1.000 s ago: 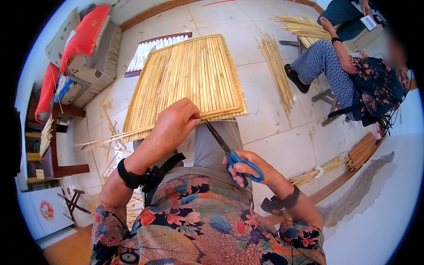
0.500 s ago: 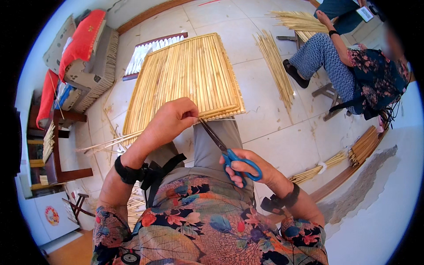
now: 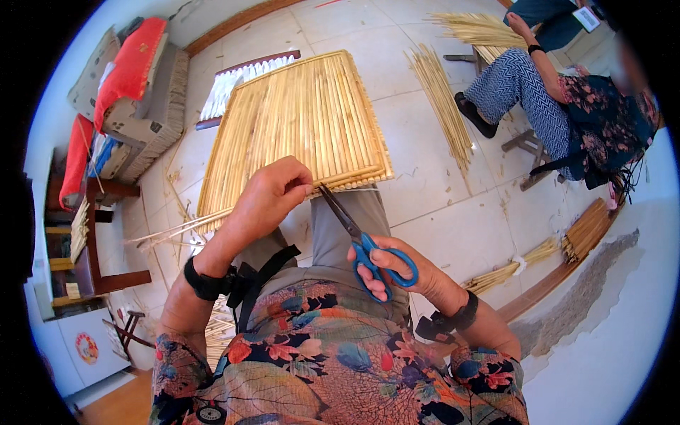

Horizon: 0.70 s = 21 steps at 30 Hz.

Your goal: The person weaves a rectangular bamboo basket by hand, inserting thin bamboo strips into the frame and securing them with thread. They use scissors to trim excess material and tie knots to hold the structure together.

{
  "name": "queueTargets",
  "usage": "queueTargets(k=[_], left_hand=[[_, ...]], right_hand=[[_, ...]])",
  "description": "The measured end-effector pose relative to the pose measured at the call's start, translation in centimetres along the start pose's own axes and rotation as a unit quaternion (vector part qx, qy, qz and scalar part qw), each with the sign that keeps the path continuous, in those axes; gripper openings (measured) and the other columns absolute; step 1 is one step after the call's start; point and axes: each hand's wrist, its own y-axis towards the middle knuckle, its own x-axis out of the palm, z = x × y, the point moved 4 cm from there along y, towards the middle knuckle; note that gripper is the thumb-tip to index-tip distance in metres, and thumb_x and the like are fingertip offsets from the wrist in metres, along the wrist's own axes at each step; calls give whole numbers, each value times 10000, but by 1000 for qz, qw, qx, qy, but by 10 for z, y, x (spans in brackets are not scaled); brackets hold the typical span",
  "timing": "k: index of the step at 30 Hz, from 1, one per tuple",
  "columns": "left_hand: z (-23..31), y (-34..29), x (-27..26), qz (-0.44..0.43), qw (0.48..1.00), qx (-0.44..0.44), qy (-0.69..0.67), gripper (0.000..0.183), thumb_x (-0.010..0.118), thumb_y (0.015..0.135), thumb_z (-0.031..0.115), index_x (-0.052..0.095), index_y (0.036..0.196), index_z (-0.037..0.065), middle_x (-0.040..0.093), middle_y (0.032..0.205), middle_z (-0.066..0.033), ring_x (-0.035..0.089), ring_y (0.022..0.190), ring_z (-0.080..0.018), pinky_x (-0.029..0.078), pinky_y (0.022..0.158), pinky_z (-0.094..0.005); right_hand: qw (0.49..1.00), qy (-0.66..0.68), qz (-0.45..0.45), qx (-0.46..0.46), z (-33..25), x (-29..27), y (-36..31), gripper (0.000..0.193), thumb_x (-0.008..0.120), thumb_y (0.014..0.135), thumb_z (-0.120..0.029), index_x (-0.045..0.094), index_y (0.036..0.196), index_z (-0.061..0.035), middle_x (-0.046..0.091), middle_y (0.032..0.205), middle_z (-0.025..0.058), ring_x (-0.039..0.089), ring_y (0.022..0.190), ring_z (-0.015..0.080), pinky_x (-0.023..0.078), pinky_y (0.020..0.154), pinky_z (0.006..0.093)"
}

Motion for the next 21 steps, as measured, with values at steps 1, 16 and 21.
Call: queueTargets(k=[1, 16, 21], left_hand=[[3, -3, 2, -7, 999, 48, 10, 75, 660, 824, 42, 610, 864, 4, 593, 802, -113, 597, 753, -252, 485, 686, -341], [-39, -133, -52, 207, 926, 59, 310, 469, 762, 676, 42, 613, 1121, 34, 592, 1113, -126, 574, 1017, -321, 429, 904, -444], [-78, -146, -73, 215, 917, -57, 331, 538, 796, 679, 114, 589, 1167, 23, 583, 1168, -145, 542, 1092, -337, 385, 974, -468]], right_hand=[[1000, 3, 12, -5, -2, 0, 1, 526, 639, 917, -398, 492, 1193, 25, 545, 791, 60, 540, 613, 126, 489, 508, 275], [734, -403, 528, -143, 48, -223, -69, 459, 758, 791, -129, 554, 1179, 7, 592, 889, 68, 574, 798, 142, 479, 715, 264], [664, -502, 527, 168, 134, -343, -74, 492, 794, 745, -239, 577, 1102, 22, 666, 948, 210, 658, 875, 326, 513, 747, 399]])
